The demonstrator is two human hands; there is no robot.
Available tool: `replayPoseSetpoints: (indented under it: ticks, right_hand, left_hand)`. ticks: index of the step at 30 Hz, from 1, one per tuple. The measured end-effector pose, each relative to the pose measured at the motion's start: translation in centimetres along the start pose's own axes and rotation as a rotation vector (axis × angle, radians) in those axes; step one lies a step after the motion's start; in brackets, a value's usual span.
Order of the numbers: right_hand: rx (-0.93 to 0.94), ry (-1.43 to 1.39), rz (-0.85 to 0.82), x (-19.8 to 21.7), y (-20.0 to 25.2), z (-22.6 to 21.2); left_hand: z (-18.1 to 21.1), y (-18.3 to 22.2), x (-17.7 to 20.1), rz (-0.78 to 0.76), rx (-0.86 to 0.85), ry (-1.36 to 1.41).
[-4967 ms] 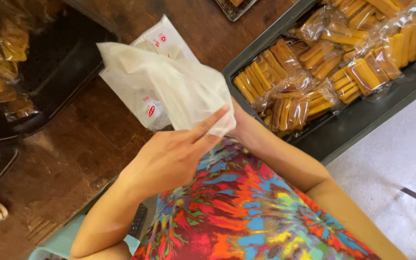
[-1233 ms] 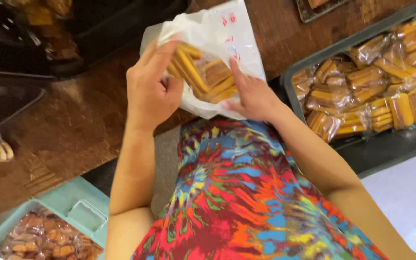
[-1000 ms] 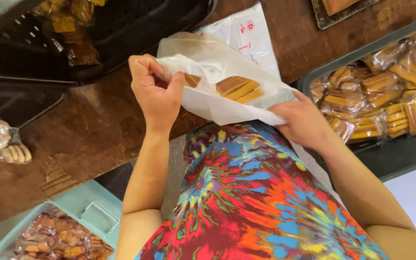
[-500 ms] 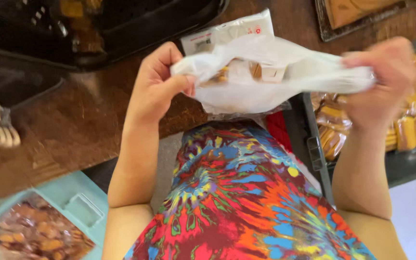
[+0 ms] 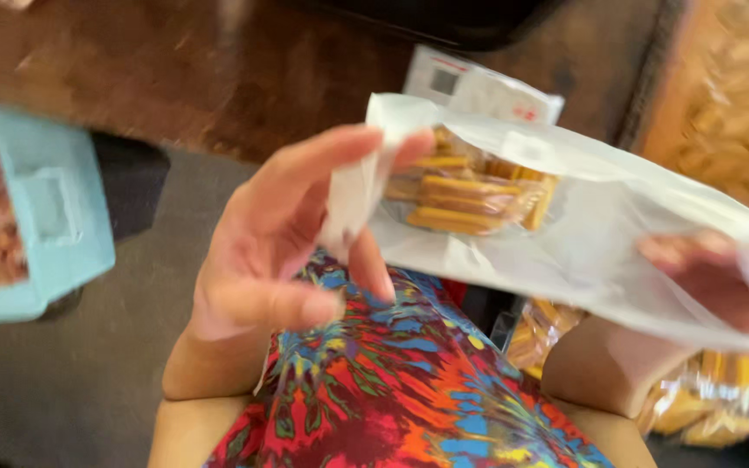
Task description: The person places packaged cookies and snacks into a white plastic bag, ties the bag closed, and gathers more packaged items from containers.
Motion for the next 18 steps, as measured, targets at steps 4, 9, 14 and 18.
replayPoseSetpoints:
  ticks: [4, 9, 14, 18]
  right_hand:
    - [0.087, -0.348, -0.239, 1.1, -1.4, 0.0]
    - [-0.393, -0.290, -0.476, -6.3, -6.4, 3.5]
    - [-0.382, -0.647, -0.604, -23.0, -6.9, 12.3]
    - [-0.521, -0.627, -0.491, -32.6, -5.7, 18.1]
  left_hand:
    - [1.2, 7.0, -0.5, 0.116, -0.071, 0.082]
    - [2.2, 12.7, 1.9, 0.243, -0.250, 0.131]
    - [2.0, 20.6, 6.5, 0.485, -0.227, 0.068]
    - [2.6, 28.3, 11.4, 0.534, -0.232, 0.007]
Point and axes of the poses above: each hand's wrist, its own y-axis away from the middle knuckle, its own x-axis out of the back of the hand, z = x × y, the point moved 7 cm from there along -y, towards the middle knuckle, and after that the axes turned 6 degrees about x, right-handed, at the moved point
